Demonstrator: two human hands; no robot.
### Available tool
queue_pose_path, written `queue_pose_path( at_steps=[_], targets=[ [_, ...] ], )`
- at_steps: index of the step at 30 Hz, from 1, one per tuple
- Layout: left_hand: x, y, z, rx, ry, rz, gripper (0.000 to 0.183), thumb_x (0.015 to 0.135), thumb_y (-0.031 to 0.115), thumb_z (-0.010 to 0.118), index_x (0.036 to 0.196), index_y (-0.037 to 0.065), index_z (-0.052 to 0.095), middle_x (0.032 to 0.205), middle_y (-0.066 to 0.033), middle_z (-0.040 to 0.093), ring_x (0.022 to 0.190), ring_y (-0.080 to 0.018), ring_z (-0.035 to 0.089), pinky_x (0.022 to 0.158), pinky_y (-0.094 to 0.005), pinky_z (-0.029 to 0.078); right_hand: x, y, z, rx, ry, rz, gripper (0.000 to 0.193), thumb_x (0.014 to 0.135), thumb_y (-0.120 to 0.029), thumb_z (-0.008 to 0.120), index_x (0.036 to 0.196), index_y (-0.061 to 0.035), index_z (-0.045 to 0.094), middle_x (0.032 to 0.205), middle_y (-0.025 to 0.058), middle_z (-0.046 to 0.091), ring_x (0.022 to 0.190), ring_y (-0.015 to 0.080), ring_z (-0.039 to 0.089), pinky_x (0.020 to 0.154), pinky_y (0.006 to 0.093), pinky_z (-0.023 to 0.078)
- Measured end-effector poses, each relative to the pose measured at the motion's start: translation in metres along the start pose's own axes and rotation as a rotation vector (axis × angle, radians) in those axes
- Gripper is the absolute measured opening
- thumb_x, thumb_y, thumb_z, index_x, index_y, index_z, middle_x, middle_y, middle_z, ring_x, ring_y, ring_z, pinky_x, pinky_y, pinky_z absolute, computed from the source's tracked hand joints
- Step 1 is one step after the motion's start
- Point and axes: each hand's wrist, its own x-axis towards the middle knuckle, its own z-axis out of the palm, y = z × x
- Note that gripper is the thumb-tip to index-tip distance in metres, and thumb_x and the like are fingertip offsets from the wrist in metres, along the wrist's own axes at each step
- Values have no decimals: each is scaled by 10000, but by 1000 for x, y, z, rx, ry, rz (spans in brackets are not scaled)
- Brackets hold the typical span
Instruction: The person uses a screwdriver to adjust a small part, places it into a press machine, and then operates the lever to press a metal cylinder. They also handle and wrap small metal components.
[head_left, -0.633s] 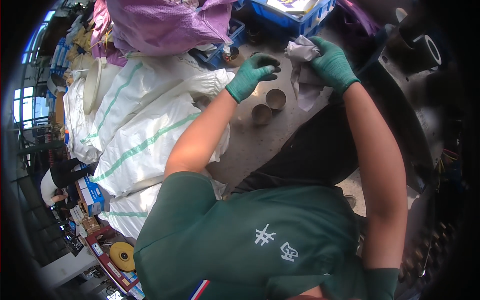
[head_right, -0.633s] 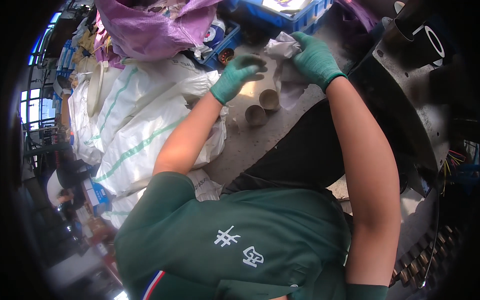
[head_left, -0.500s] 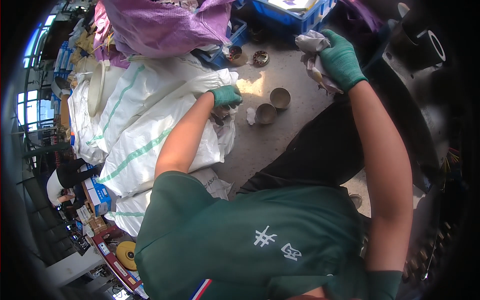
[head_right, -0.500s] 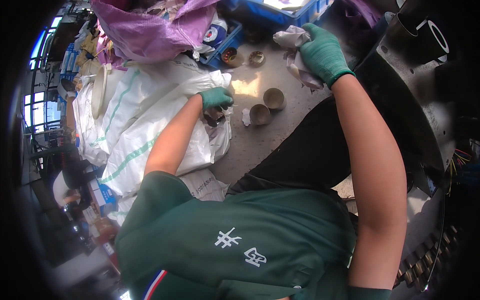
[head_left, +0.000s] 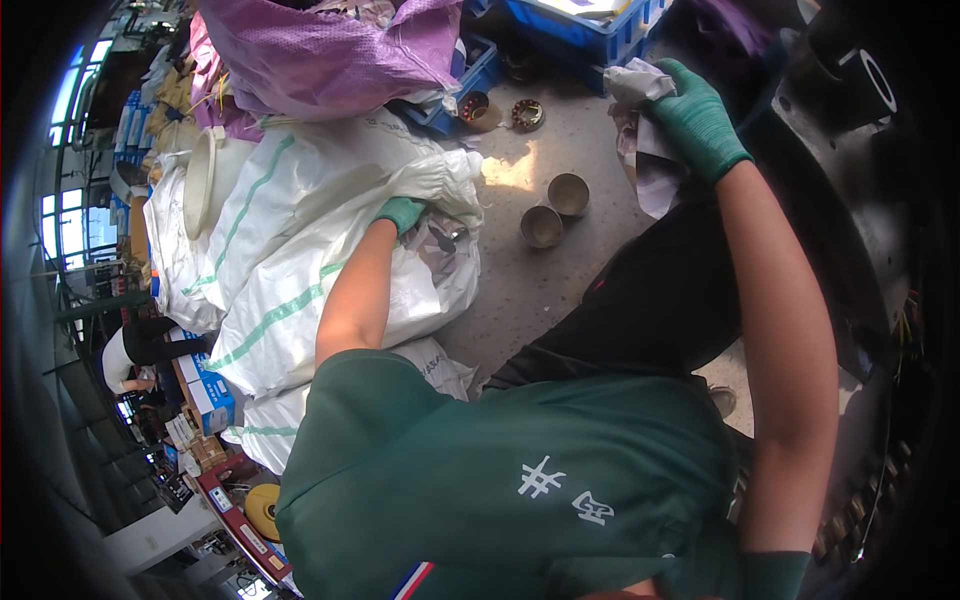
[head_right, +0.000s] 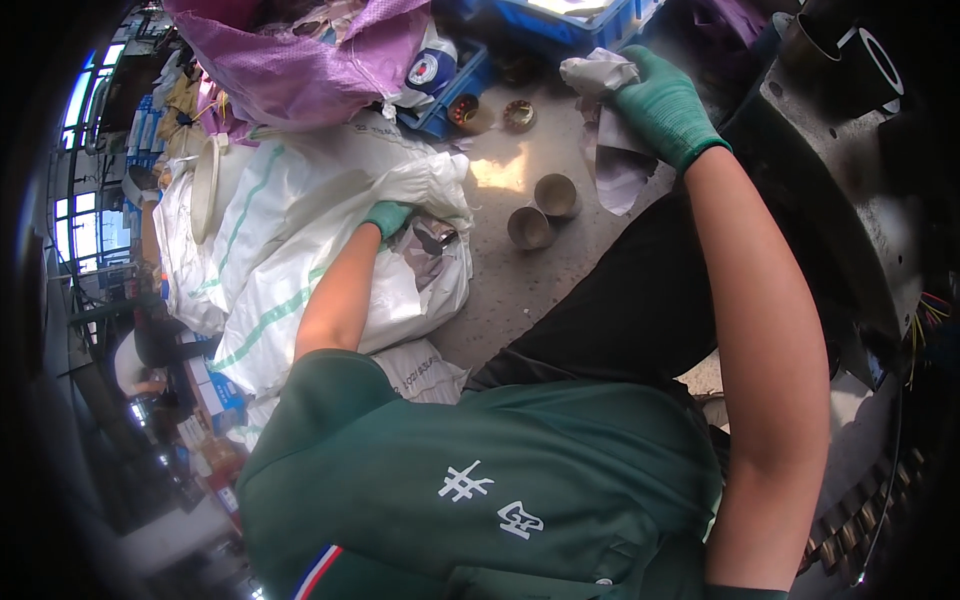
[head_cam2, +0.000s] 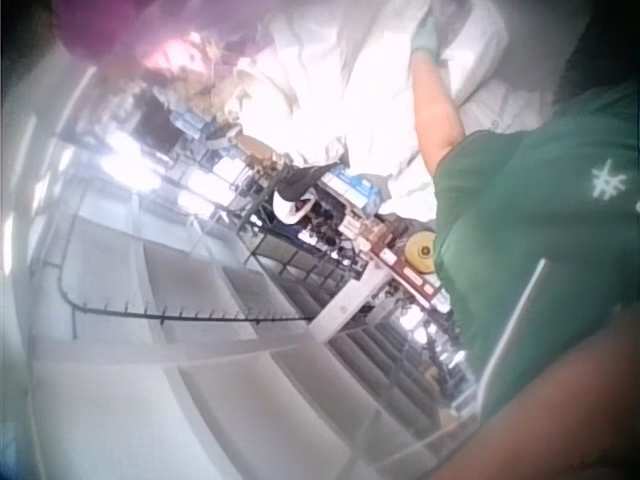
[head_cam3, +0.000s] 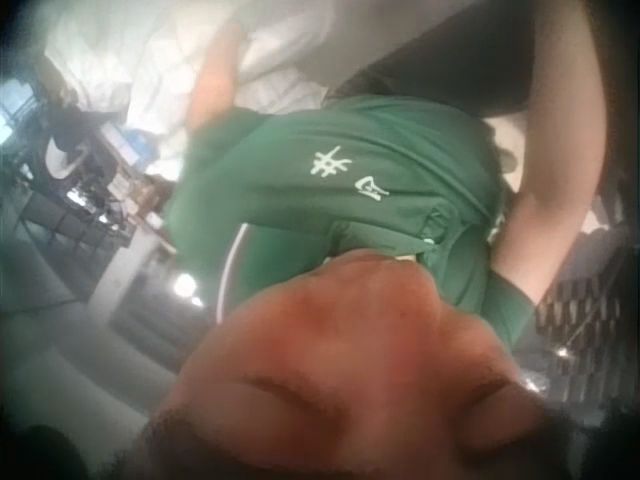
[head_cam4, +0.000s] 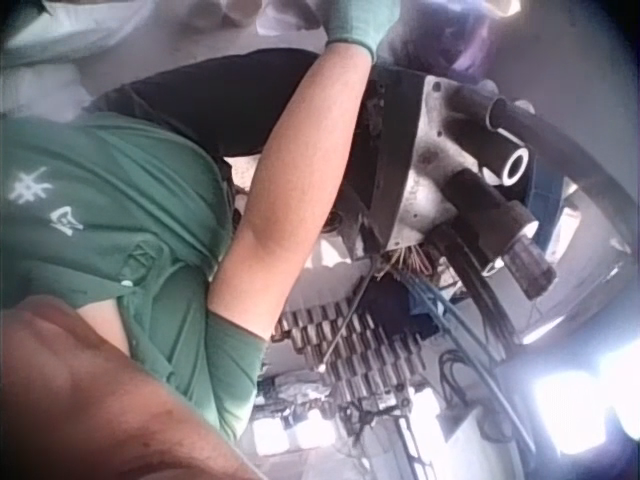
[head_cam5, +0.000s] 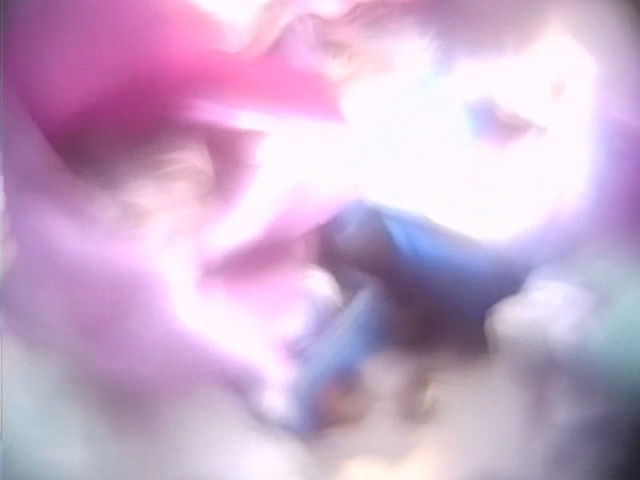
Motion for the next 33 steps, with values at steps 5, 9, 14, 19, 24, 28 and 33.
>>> queue_pose_path(
  at_steps=[5, 9, 14, 19, 24, 28, 33],
  targets=[
    [-49, -13, 1, 168, -10, -3, 434, 1028, 340, 585, 1323, 44, 703, 1192, -122, 755, 932, -246, 729, 843, -399, 580, 7, 18, -8, 122, -65, 1, 567, 914, -378, 749, 1392, -92, 649, 1259, 187, 732, 1147, 284, 717, 1030, 372, 540],
    [-88, -51, -3, 173, -8, -121, 628, 1043, 508, 538, 1464, 46, 593, 1364, -175, 684, 1126, -279, 694, 979, -404, 550, 4, 3, 1, 63, -49, -22, 606, 905, -429, 750, 1395, -88, 648, 1255, 189, 733, 1161, 285, 710, 1044, 372, 532],
    [-103, -86, 14, 310, 152, 4, 688, 1025, 507, 585, 1556, 76, 512, 1538, -223, 570, 1384, -379, 568, 1164, -424, 424, 10, 6, 10, 1, -59, -70, 620, 904, -464, 741, 1391, -92, 649, 1270, 200, 727, 1182, 312, 700, 1049, 388, 525],
    [-83, -124, 26, -175, 139, 142, 683, 948, 273, 756, 1522, -13, 523, 1481, -206, 626, 1311, -325, 619, 1120, -371, 451, 5, -5, 12, 54, -58, -98, 569, 898, -457, 743, 1331, -95, 673, 1241, 210, 730, 1160, 326, 703, 1020, 402, 528],
    [-87, -95, 46, -509, 371, 173, 638, 863, 55, 809, 1443, -55, 566, 1371, -184, 673, 1171, -281, 670, 1024, -358, 519, 1, -15, 11, 52, -120, -116, 574, 894, -440, 743, 1337, -82, 669, 1243, 215, 729, 1160, 335, 703, 1026, 405, 526],
    [-110, -23, 64, -531, 267, 419, 731, 844, -23, 764, 1519, 18, 486, 1309, -166, 680, 1168, -261, 671, 1022, -353, 553, 4, -5, 6, -2, -66, -131, 569, 897, -396, 731, 1355, -66, 660, 1268, 230, 720, 1181, 357, 697, 1036, 412, 526],
    [-131, 60, 92, 211, -98, 626, 604, 836, 62, 735, 1427, 50, 612, 1369, -199, 672, 1265, -310, 652, 1090, -386, 508, 1, -7, 4, -28, -58, -127, 547, 898, -346, 711, 1365, -66, 656, 1279, 233, 717, 1182, 380, 694, 1040, 421, 526]
  ],
)
